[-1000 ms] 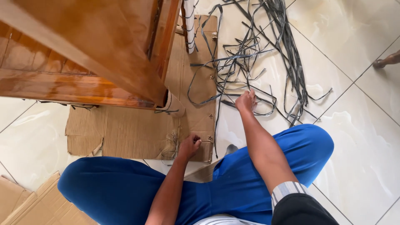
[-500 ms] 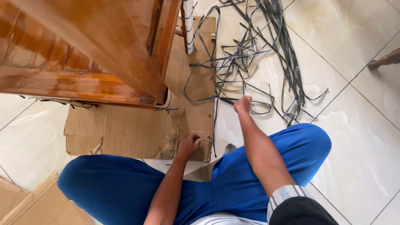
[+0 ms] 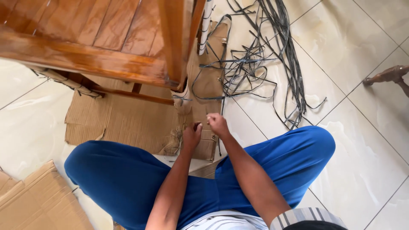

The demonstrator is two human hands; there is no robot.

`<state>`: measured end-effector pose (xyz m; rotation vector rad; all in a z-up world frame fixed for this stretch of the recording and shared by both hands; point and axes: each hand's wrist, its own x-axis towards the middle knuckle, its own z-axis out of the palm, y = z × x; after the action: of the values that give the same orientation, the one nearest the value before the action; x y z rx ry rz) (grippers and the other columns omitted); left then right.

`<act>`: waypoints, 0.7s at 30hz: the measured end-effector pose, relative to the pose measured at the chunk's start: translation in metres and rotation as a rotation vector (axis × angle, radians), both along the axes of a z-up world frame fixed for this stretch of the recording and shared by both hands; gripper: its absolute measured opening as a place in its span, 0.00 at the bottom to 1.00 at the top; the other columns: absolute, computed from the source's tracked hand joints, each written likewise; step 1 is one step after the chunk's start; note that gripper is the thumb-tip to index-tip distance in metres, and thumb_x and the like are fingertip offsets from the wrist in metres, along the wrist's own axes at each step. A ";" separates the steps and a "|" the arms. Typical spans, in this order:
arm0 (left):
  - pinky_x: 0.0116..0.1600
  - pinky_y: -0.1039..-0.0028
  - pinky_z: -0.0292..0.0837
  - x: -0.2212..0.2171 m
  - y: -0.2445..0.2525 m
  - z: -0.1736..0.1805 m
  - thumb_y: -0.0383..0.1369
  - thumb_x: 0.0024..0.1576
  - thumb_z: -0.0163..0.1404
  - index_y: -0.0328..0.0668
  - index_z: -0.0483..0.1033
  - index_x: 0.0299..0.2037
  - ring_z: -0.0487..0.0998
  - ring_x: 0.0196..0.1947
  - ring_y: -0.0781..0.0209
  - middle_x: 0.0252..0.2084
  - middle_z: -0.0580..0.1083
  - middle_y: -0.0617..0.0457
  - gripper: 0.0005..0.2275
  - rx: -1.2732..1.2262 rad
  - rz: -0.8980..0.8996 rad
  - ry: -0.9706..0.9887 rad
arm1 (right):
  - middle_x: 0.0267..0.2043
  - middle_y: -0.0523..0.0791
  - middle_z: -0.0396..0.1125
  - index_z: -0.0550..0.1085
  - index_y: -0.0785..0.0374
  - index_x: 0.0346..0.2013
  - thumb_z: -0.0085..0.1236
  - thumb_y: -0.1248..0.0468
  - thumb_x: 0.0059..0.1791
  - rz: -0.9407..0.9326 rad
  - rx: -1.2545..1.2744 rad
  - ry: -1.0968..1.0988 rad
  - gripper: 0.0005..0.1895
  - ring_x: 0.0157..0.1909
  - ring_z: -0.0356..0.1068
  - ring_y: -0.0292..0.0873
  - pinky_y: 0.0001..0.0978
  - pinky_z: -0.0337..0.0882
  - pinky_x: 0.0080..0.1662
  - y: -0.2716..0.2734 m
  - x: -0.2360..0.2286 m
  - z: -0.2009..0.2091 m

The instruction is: Wrapping the legs of a wooden table with protective plastic or cord.

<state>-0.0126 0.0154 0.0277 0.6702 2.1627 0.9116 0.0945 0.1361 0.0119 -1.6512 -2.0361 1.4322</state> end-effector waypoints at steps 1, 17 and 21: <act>0.56 0.46 0.73 -0.002 -0.001 -0.001 0.49 0.61 0.51 0.47 0.81 0.49 0.80 0.50 0.34 0.42 0.81 0.38 0.17 0.002 0.008 -0.001 | 0.36 0.41 0.78 0.82 0.45 0.46 0.57 0.52 0.49 0.008 0.002 -0.001 0.13 0.50 0.77 0.48 0.45 0.73 0.55 -0.008 -0.001 0.009; 0.27 0.78 0.70 -0.019 -0.006 -0.040 0.28 0.53 0.61 0.30 0.81 0.47 0.81 0.25 0.59 0.27 0.78 0.43 0.13 0.496 0.464 -0.560 | 0.25 0.49 0.74 0.80 0.63 0.34 0.69 0.66 0.40 0.081 -0.332 0.259 0.09 0.27 0.73 0.35 0.24 0.76 0.34 -0.031 -0.008 0.053; 0.26 0.79 0.70 -0.021 -0.004 -0.045 0.32 0.53 0.63 0.33 0.79 0.50 0.81 0.26 0.61 0.32 0.80 0.46 0.16 0.472 0.473 -0.640 | 0.27 0.52 0.74 0.78 0.69 0.39 0.66 0.72 0.42 0.078 -0.355 0.339 0.12 0.27 0.74 0.39 0.27 0.77 0.33 -0.032 -0.012 0.059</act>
<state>-0.0337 0.0116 -0.0175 0.0273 1.5447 1.6532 0.0829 0.1046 0.0712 -1.3254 -1.7501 2.0364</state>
